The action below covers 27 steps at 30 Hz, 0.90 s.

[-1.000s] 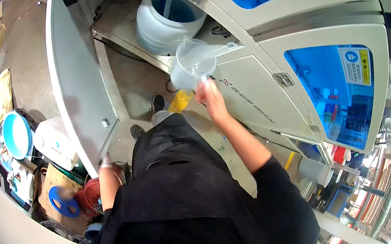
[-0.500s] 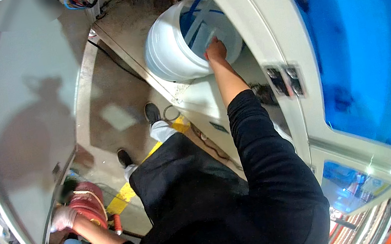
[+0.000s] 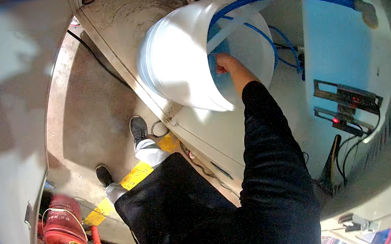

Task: The person pours a liquid into a machine and closes the lid. They then pick up blue plastic spools, inspect them, and stack them into a cardboard box. Finally, they use a tape dispenser to seal the box.

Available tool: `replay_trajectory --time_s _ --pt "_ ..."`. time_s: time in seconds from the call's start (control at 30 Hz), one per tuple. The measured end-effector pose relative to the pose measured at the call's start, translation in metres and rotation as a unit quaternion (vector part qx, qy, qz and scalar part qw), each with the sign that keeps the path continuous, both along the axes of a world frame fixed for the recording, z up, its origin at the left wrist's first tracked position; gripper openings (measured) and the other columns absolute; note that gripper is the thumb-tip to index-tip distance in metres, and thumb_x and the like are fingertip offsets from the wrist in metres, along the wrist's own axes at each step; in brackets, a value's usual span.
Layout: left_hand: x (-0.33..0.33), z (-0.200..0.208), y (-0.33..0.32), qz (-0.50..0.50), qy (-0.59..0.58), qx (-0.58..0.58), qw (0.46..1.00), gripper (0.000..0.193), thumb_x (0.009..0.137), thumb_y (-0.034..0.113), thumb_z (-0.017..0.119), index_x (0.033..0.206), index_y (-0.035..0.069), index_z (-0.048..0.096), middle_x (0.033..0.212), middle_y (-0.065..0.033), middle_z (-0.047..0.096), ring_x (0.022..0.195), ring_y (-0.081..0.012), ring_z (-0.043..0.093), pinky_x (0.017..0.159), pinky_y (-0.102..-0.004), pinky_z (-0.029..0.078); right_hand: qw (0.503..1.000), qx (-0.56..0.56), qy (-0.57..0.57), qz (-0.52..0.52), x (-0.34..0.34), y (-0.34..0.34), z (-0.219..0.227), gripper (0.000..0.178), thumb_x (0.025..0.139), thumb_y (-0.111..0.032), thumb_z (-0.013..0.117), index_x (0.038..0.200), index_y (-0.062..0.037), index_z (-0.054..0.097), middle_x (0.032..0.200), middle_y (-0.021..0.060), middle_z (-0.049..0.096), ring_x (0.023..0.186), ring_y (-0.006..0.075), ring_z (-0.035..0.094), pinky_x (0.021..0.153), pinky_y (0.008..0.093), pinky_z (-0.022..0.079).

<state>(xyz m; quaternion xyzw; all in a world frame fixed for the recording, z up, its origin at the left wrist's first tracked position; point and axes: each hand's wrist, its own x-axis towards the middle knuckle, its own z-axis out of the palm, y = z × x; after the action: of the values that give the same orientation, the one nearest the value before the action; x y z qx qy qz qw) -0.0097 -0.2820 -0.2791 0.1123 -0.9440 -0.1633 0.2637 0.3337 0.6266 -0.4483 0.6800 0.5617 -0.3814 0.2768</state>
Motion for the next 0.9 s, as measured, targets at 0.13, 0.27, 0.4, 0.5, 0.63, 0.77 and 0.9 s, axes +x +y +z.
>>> replay_trajectory --time_s 0.13,0.27,0.4,0.5,0.63,0.77,0.9 --pt "-0.002 0.008 -0.007 0.007 0.008 -0.007 1.0 0.037 0.093 0.019 0.053 0.121 -0.005 0.051 0.122 -0.0191 0.057 0.108 -0.0302 0.056 0.095 -0.0428 0.044 0.987 -0.015 0.126 -0.1 -0.011 -0.014 -0.021 0.028 0.097 -0.013 0.042 0.121 0.0003 0.05 0.083 0.0133 0.059 0.058 0.0225 0.056 0.053 0.0372 0.054" --pt "-0.004 0.004 -0.009 0.006 0.006 0.012 1.0 0.037 0.091 0.019 0.055 0.119 -0.006 0.052 0.12 -0.0194 0.058 0.106 -0.0304 0.057 0.093 -0.0435 0.045 0.972 0.077 0.13 -0.182 -0.005 -0.006 -0.013 0.014 0.095 -0.007 0.045 0.102 0.0024 0.052 0.081 0.0184 0.06 0.061 0.0282 0.061 0.058 0.0403 0.057" --pt "-0.01 0.005 -0.013 0.003 0.01 0.027 1.0 0.037 0.09 0.018 0.056 0.118 -0.006 0.052 0.119 -0.0197 0.059 0.104 -0.0306 0.059 0.091 -0.0441 0.047 0.891 0.141 0.212 -0.376 -0.004 -0.01 0.037 0.02 0.098 -0.012 0.046 0.086 0.0037 0.051 0.08 0.0211 0.059 0.07 0.0325 0.061 0.066 0.046 0.056" --pt "-0.016 0.006 -0.021 0.009 0.015 0.043 0.999 0.037 0.089 0.018 0.058 0.117 -0.007 0.052 0.117 -0.0199 0.06 0.103 -0.0307 0.059 0.09 -0.0447 0.047 0.824 0.146 0.303 -0.456 -0.001 -0.024 0.072 0.02 0.097 -0.009 0.048 0.085 0.006 0.052 0.083 0.0218 0.06 0.073 0.0332 0.06 0.072 0.0473 0.058" --pt "-0.026 0.013 -0.037 0.015 0.037 0.064 0.997 0.038 0.088 0.017 0.059 0.116 -0.007 0.053 0.115 -0.0202 0.061 0.101 -0.0309 0.061 0.088 -0.0454 0.049 0.733 0.135 0.407 -0.528 -0.022 -0.082 0.119 0.02 0.096 -0.008 0.045 0.081 0.0048 0.05 0.081 0.0221 0.058 0.074 0.0333 0.059 0.075 0.0479 0.058" --pt "-0.04 0.009 -0.061 0.028 0.051 0.125 0.99 0.038 0.087 0.017 0.061 0.114 -0.008 0.054 0.113 -0.0205 0.062 0.099 -0.0311 0.062 0.087 -0.046 0.05 0.673 0.149 0.442 -0.573 -0.018 -0.115 0.163 0.022 0.096 -0.008 0.043 0.078 0.0024 0.048 0.078 0.0197 0.057 0.075 0.0312 0.058 0.076 0.0465 0.057" --pt "-0.055 -0.017 -0.103 0.077 0.135 0.298 0.942 0.038 0.085 0.016 0.063 0.113 -0.009 0.054 0.111 -0.0208 0.063 0.097 -0.0313 0.063 0.085 -0.0467 0.051 0.649 0.171 0.481 -0.564 -0.041 -0.155 0.206 0.019 0.095 -0.013 0.047 0.079 -0.0018 0.05 0.077 0.0148 0.057 0.073 0.0297 0.059 0.072 0.0446 0.057"
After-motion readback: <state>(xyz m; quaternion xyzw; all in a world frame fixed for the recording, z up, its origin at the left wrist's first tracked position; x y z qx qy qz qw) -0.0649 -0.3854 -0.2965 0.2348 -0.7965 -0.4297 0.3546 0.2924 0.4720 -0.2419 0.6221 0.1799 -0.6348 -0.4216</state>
